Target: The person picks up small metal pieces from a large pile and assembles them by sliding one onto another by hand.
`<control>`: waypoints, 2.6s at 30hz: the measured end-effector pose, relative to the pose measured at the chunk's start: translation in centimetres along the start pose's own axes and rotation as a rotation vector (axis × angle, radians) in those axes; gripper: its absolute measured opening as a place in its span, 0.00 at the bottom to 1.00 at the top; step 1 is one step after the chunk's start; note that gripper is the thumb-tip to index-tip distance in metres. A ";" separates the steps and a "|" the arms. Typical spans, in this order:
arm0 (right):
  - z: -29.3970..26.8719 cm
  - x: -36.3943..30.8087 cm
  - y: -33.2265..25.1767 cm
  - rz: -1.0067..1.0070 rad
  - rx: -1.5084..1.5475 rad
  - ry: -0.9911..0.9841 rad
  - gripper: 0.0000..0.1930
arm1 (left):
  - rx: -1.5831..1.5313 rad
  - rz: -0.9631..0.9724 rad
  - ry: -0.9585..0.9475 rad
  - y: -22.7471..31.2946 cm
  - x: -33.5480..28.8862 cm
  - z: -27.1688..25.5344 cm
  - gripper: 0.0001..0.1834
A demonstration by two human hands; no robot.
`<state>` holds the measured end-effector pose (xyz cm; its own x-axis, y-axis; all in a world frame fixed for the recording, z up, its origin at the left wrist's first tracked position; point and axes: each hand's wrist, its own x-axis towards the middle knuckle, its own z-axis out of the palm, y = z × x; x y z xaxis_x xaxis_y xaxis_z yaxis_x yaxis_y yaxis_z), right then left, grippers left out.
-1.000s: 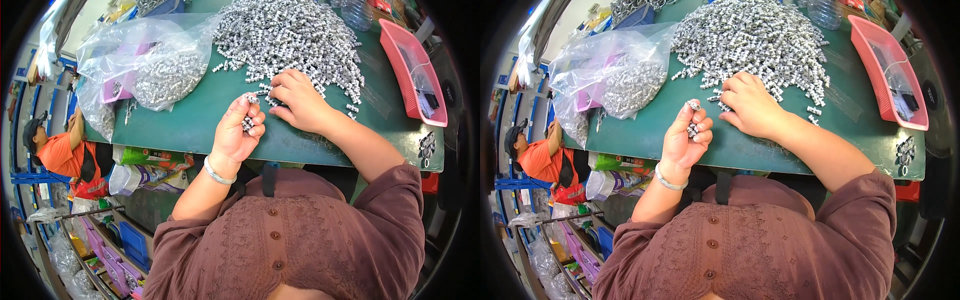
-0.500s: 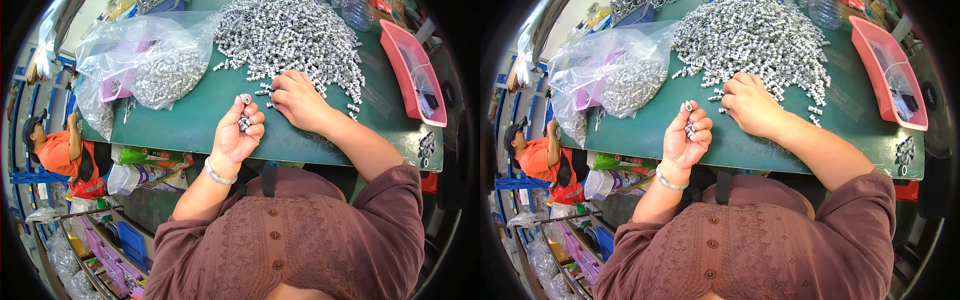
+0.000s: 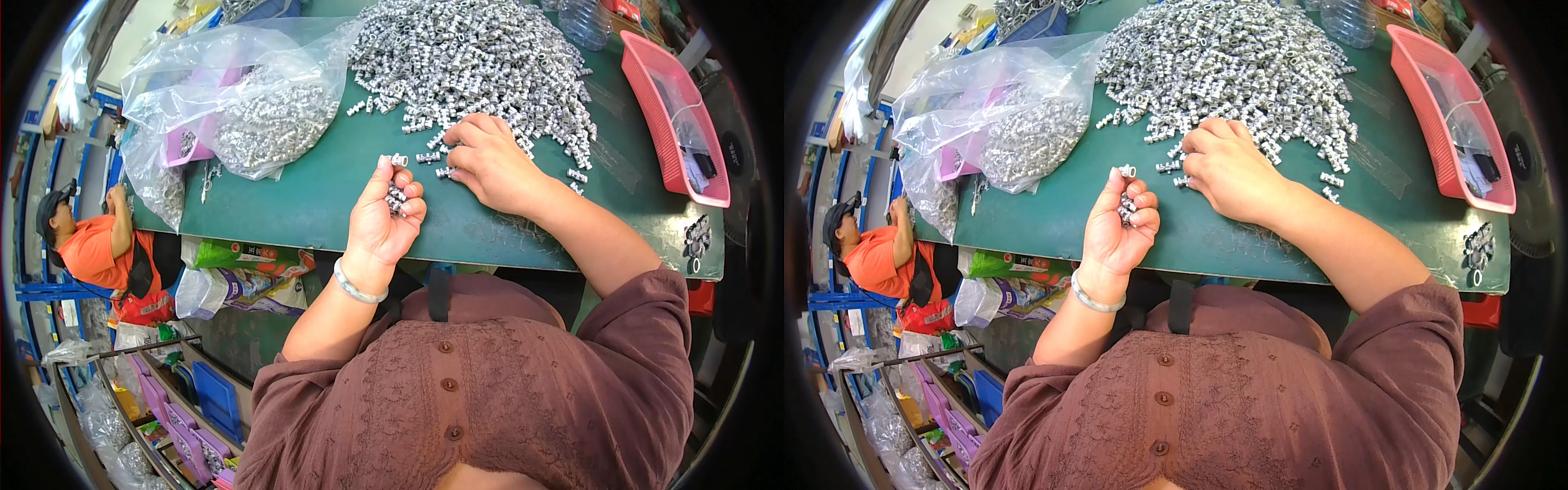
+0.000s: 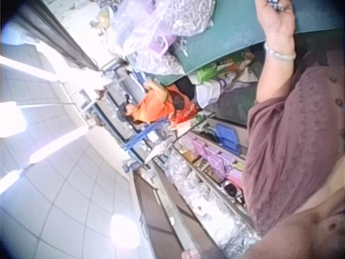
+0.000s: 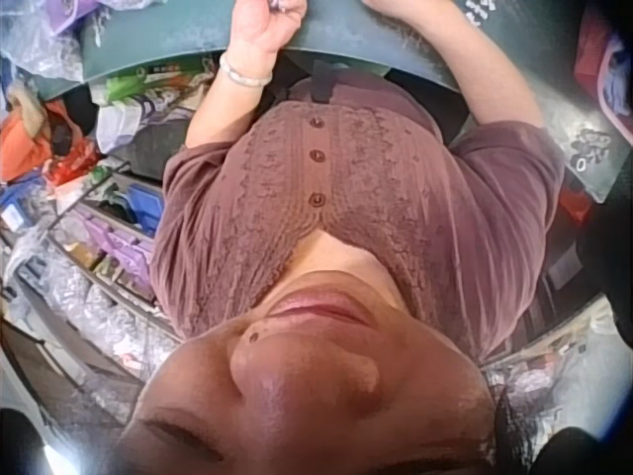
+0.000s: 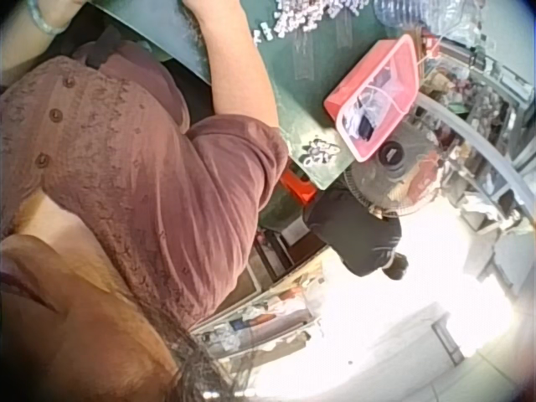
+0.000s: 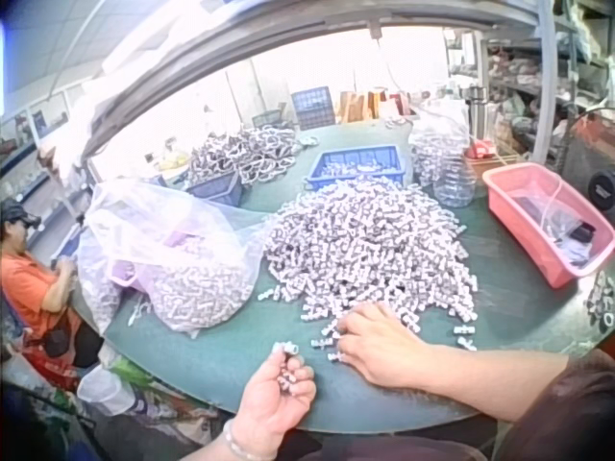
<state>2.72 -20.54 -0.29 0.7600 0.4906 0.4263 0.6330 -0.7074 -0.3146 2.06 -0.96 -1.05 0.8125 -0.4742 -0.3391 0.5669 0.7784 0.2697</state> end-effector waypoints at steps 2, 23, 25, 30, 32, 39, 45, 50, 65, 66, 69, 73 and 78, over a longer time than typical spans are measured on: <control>0.0 0.1 0.0 -0.010 0.024 0.027 0.06 | 0.014 0.009 0.013 0.0 0.0 0.1 0.10; -0.3 0.3 0.1 0.041 0.307 0.204 0.08 | 0.495 0.266 0.046 -0.9 -0.8 1.1 0.04; -0.5 0.4 0.1 0.040 0.335 0.210 0.08 | 0.645 0.365 0.023 -1.5 -0.8 0.9 0.03; -0.4 0.4 0.0 0.039 0.428 0.223 0.09 | 1.172 0.722 -0.024 -2.1 -0.9 -0.1 0.05; -0.4 0.4 0.0 0.036 0.453 0.223 0.09 | 1.169 0.759 -0.023 -2.3 -0.8 -0.3 0.05; -0.2 0.4 -0.2 0.032 0.520 0.274 0.10 | 1.325 0.811 -0.039 -2.0 -1.0 -0.2 0.06; -0.5 0.4 -0.5 0.015 0.596 0.271 0.10 | 0.530 0.237 -0.059 -1.0 -1.1 0.7 0.08; -0.9 0.7 -0.8 -0.175 0.460 0.295 0.12 | 0.617 0.171 -0.022 -1.8 -1.3 1.3 0.06; 0.3 0.4 0.3 -0.012 0.135 0.177 0.13 | 1.492 1.035 -0.154 -1.6 -0.9 1.0 0.07; 0.4 0.2 0.4 -0.013 0.136 0.176 0.13 | 1.525 1.038 -0.137 -1.6 -0.9 1.2 0.06; 0.5 0.1 0.0 0.026 0.006 0.085 0.12 | 1.536 1.029 -0.113 -1.5 -1.2 1.5 0.06; 0.4 0.1 -0.2 0.015 -0.015 0.053 0.11 | 1.528 1.015 -0.081 -1.4 -1.2 1.4 0.06; 0.4 0.2 0.0 0.038 0.023 0.070 0.12 | 1.559 1.035 -0.060 -1.3 -1.1 1.2 0.06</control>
<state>2.99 -20.22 -0.57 0.7717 0.4262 0.4721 0.6079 -0.7123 -0.3508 0.58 -1.91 0.10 0.8542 -0.1598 0.4948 -0.5199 -0.2808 0.8068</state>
